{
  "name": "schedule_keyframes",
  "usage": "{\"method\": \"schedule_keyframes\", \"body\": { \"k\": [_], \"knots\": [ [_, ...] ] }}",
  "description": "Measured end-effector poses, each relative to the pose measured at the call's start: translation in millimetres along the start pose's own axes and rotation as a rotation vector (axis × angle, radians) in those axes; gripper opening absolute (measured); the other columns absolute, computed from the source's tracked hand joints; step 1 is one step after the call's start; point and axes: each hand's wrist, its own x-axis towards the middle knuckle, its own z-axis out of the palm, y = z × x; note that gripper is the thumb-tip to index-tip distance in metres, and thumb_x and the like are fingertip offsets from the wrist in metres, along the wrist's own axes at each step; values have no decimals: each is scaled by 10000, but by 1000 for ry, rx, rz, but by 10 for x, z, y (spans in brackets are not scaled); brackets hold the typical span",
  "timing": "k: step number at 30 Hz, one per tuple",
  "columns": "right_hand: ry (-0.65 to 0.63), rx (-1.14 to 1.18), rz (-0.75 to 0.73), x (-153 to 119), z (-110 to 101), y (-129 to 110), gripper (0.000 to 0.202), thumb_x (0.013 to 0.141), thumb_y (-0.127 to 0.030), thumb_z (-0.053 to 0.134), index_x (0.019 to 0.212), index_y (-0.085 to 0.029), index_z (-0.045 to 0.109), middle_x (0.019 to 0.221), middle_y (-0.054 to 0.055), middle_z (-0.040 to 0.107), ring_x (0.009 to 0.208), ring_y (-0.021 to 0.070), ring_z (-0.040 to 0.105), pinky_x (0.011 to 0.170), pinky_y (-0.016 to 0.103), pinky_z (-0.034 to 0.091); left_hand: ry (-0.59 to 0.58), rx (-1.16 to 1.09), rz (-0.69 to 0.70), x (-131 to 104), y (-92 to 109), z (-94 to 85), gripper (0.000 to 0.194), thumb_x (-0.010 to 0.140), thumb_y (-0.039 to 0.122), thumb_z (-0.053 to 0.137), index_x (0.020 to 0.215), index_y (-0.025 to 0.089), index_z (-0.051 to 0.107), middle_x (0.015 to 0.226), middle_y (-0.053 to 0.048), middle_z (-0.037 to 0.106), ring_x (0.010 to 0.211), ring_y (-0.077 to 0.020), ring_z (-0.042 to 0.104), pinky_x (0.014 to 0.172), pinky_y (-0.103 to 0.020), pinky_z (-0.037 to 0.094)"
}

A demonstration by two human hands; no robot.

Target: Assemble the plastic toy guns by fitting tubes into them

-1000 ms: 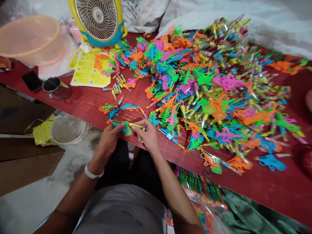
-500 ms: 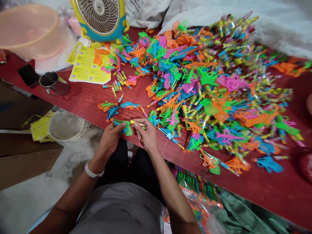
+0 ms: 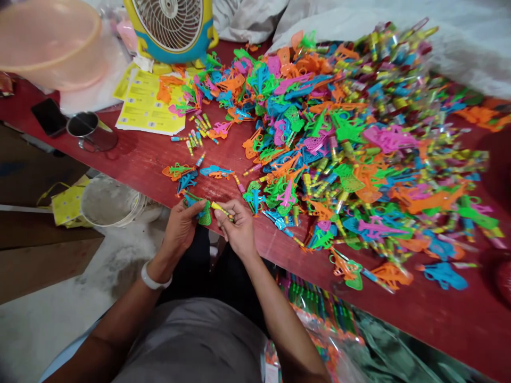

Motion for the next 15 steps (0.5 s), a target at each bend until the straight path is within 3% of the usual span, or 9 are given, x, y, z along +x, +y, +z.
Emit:
{"method": "schedule_keyframes", "body": {
  "k": [3,7,13,15],
  "knots": [
    [-25,-151,-48,26,-71,-90,342,813,-538,756,882,-221,650,623,-48,575,456,80,442,421,207,333,-67,86,-21,18,92,22,299,610,330,889,781,186,691,742,26,697,644,-119,612,695,-279,494],
    [58,-338,-281,61,-128,-125,255,823,-489,749,852,-239,714,760,5,662,694,153,595,651,283,499,-115,90,-55,34,163,81,334,594,356,900,800,194,693,744,26,701,667,-138,645,713,-292,514],
    [21,-429,-385,-67,-46,70,145,898,-388,673,863,-254,716,816,31,720,774,200,663,738,349,547,-72,42,-46,-14,54,20,300,593,318,891,734,190,660,692,39,664,596,-102,592,649,-258,490],
    [11,-505,-414,-67,-78,35,137,919,-370,656,881,-250,710,809,26,720,737,185,656,706,331,540,-128,92,-72,21,55,2,323,613,372,891,743,185,662,691,27,655,609,-113,587,658,-265,487]
  ]
}}
